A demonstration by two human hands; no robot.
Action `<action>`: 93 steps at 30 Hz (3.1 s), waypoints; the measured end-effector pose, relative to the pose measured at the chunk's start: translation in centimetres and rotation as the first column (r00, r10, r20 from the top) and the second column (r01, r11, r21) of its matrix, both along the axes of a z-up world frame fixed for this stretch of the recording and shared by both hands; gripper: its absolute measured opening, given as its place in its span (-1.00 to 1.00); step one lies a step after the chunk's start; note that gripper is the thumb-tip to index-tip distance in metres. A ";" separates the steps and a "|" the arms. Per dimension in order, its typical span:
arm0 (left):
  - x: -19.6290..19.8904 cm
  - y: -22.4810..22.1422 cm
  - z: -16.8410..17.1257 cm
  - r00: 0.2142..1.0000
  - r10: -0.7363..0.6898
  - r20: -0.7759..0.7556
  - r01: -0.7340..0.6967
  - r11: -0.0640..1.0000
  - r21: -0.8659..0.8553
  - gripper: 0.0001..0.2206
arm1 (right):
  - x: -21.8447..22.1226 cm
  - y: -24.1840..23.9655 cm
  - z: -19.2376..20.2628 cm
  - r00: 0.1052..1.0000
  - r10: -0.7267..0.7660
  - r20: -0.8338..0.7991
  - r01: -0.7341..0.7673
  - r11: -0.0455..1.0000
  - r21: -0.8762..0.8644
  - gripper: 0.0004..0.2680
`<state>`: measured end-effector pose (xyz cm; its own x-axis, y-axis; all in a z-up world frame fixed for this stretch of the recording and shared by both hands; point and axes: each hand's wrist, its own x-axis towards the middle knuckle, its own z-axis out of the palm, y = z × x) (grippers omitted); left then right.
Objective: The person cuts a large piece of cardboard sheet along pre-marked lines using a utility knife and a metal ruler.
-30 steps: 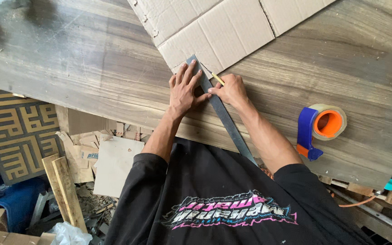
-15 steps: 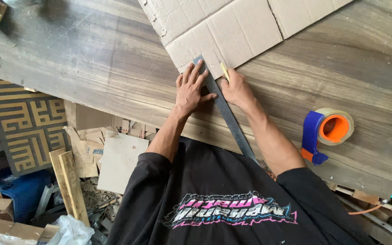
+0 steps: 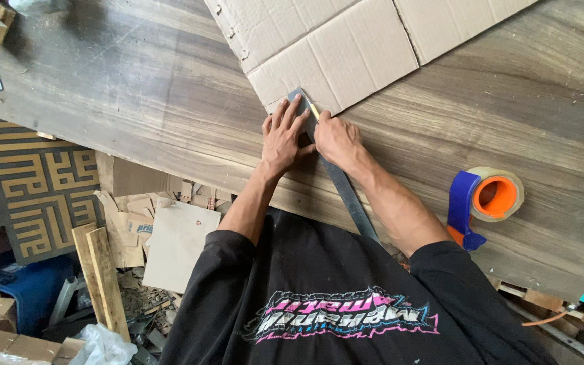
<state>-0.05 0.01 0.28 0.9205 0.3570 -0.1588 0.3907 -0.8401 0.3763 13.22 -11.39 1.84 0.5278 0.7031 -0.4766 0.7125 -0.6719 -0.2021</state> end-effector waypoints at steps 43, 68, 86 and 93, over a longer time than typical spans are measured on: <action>0.0 -0.2 0.5 0.999 0.032 0.034 -0.032 0.999 -0.015 -0.13 | -0.2 -5.0 -7.1 0.992 -0.055 0.116 0.073 0.985 -0.158 -0.58; -0.1 -0.1 0.4 0.997 0.041 0.059 -0.039 0.998 -0.039 -0.13 | -0.9 -6.8 0.6 0.991 0.059 -0.121 -0.088 0.963 -0.256 -0.69; -0.5 -0.8 0.0 0.989 0.086 0.121 -0.080 0.995 -0.051 -0.15 | -6.3 -10.1 6.9 0.912 -0.310 -0.270 0.365 0.912 0.187 -0.62; -1.0 -1.5 -4.6 0.725 0.444 0.527 -0.309 0.893 -0.327 -0.46 | -6.2 -10.8 1.6 0.900 -0.349 -0.259 0.417 0.863 0.286 -0.66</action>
